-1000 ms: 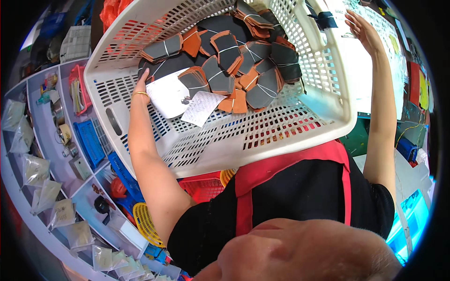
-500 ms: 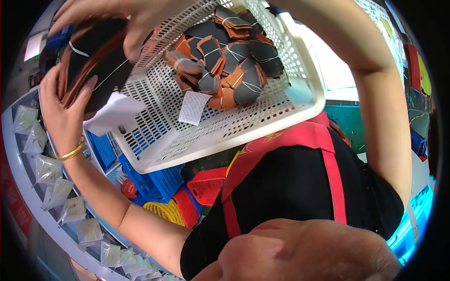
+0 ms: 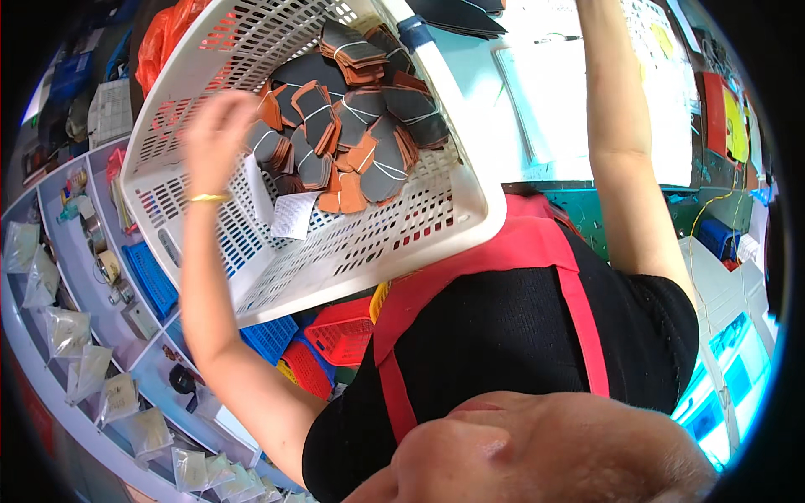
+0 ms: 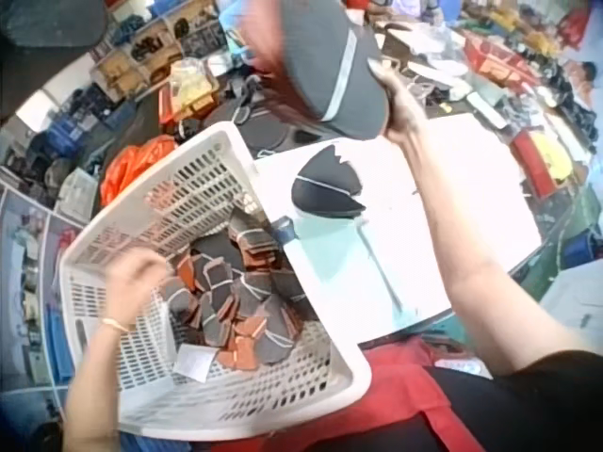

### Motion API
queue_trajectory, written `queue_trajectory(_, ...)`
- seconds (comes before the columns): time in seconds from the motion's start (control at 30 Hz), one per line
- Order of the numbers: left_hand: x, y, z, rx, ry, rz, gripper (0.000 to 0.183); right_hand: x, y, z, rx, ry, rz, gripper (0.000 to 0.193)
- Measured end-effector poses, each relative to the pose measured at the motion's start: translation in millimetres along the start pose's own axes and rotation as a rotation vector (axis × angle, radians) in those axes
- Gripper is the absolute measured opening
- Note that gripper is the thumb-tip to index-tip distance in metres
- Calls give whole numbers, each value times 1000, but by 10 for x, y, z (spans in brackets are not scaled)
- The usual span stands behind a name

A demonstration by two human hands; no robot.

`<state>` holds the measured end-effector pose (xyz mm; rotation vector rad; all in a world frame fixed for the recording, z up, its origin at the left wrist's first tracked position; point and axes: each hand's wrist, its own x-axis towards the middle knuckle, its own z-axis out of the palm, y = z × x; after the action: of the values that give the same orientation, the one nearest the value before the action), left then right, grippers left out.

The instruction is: The person checks production records in a notebook with a pen, then sorts bundled shoe components by hand between plastic baskets.

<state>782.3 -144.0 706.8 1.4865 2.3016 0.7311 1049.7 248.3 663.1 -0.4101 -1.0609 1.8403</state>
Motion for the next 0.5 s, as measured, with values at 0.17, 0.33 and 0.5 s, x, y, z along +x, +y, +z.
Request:
queue_trajectory(0.17,222,-591,1231,240,-239,465,29,-218,1325,-881,152,374,396,40)
queue_trajectory(0.33,899,-1405,1534,401,-313,-35,69,-271,1650,-1090,-361,214,701,47)
queue_trajectory(0.5,1373,-967,1368,796,-759,-179,114,-283,1184,-946,-1084,446,130,56)
